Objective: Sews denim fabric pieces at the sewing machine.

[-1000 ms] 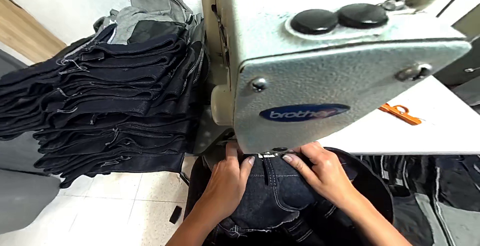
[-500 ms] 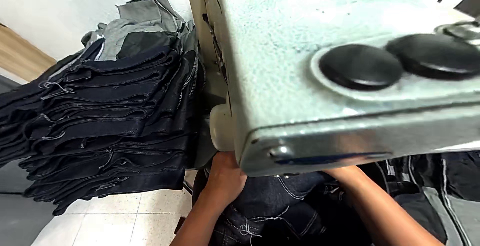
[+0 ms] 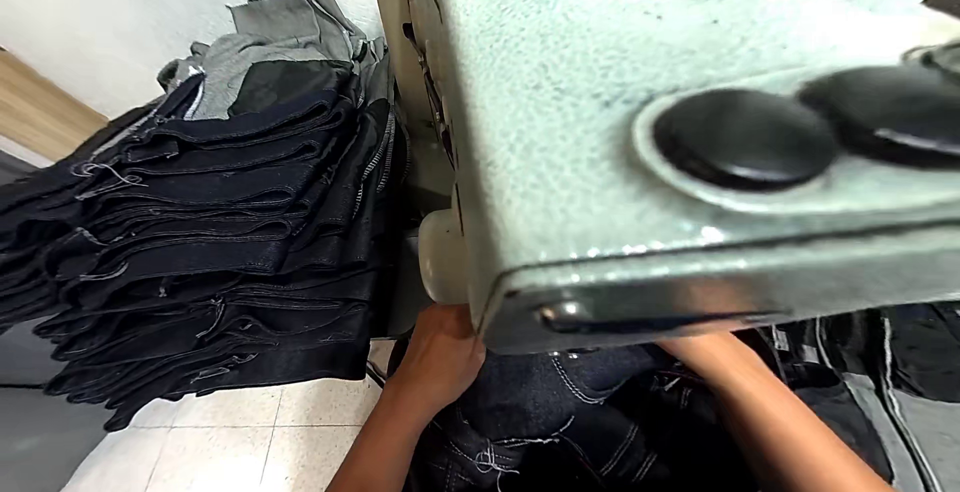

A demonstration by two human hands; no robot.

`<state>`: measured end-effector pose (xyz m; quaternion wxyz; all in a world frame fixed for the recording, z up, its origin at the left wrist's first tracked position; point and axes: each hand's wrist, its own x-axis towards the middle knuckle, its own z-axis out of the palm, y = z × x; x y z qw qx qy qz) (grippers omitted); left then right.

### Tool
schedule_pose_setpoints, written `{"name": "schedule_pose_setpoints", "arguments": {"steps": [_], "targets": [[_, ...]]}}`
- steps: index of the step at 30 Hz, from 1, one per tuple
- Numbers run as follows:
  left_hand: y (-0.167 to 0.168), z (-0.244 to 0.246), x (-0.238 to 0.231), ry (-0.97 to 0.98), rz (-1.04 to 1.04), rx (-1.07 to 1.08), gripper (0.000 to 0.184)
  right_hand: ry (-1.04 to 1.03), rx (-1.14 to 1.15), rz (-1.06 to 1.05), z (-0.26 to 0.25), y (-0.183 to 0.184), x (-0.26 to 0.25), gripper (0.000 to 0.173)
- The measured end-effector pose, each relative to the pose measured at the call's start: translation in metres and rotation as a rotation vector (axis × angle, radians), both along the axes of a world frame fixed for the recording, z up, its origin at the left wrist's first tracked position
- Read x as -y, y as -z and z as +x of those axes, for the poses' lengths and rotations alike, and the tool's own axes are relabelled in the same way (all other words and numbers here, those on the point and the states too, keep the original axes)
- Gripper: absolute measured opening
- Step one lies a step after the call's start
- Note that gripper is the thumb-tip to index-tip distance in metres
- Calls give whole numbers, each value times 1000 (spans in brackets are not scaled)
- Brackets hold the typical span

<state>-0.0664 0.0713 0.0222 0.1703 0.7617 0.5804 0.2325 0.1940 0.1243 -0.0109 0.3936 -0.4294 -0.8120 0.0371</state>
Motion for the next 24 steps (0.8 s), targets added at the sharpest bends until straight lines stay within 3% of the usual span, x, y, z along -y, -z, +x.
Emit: {"name": "schedule_pose_setpoints", "arguments": {"steps": [4,7,12,15,18,21,24], "targets": [[5,-4,1,1,19,65,16,140,138,32,38,-6,9,26],[2,-7,5,22,-33,68,23,224,198,-5,84,10,28,27],[10,-4,21,-95,252,-37,27,385,109,-315,127,46,54,64],[2,-4,43,-199,270,-110,28,402,-13,-493,113,57,67,61],[-5,0,70,-210,213,-168,31,486,-238,-555,103,74,73,53],[-3,19,82,-213,43,-211,46,555,-672,-666,88,78,70,34],[13,40,69,-255,-66,-124,56,524,-1068,-806,75,72,60,31]]}}
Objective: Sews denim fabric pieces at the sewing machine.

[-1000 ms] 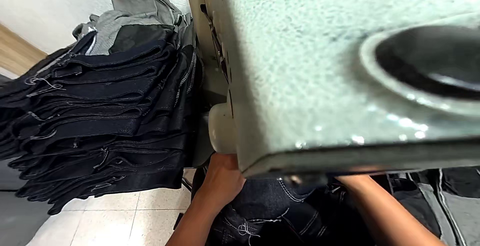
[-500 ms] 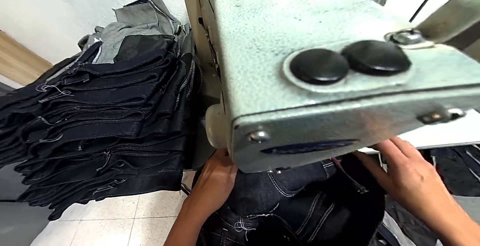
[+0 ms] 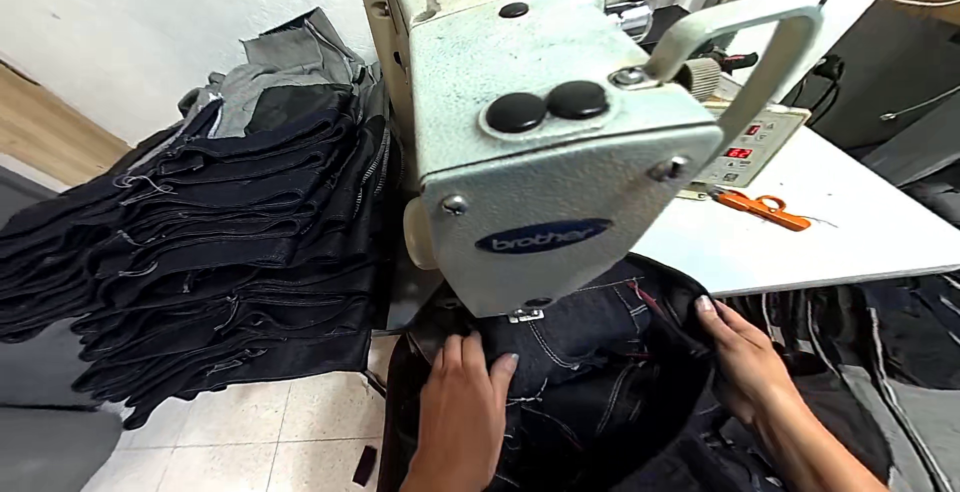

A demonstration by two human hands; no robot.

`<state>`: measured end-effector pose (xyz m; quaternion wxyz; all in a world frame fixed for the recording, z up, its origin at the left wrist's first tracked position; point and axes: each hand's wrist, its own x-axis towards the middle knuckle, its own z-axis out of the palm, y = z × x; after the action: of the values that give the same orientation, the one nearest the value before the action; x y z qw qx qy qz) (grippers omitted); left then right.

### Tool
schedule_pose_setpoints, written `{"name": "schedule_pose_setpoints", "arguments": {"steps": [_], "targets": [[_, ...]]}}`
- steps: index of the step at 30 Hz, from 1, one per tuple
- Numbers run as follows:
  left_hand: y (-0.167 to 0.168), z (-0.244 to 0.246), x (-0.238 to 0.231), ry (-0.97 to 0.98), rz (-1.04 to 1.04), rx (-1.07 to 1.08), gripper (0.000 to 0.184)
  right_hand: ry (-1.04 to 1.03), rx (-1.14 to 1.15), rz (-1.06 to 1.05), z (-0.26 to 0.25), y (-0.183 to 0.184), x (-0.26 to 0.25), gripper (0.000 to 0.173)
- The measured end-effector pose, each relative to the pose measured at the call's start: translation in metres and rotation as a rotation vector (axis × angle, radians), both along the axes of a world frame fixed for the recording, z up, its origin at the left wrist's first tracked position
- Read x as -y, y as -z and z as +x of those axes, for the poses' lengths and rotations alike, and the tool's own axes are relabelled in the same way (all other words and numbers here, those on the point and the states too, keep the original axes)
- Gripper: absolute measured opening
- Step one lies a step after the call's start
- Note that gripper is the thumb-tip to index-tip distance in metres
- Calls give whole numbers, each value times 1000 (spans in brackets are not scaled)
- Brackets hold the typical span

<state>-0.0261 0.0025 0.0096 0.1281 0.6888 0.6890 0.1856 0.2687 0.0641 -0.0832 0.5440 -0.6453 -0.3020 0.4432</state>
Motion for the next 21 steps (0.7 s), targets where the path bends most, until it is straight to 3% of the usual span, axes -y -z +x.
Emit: {"name": "schedule_pose_setpoints", "arguments": {"steps": [4,8,9,12,14,16,18,21], "targets": [[21,6,-17,-43,287,107,43,-84,-136,-20,12,-14,-17,33],[21,-66,-20,-166,29,439,42,-444,-117,2,31,-28,-32,45],[28,-95,-21,-223,19,396,42,-564,-74,-3,18,-33,-36,41],[25,-149,-10,-371,-232,-111,44,-753,-44,14,-64,-56,-35,29],[2,-127,0,-421,-290,-346,32,-721,-109,35,-96,-64,-31,30],[-6,-92,1,-263,60,-394,26,-647,-151,55,-99,-66,-30,32],[-1,-57,-24,-103,196,-261,28,-550,-147,55,-92,-62,-31,33],[7,-26,-85,-102,-64,35,32,-443,15,111,-83,-45,-47,29]]}}
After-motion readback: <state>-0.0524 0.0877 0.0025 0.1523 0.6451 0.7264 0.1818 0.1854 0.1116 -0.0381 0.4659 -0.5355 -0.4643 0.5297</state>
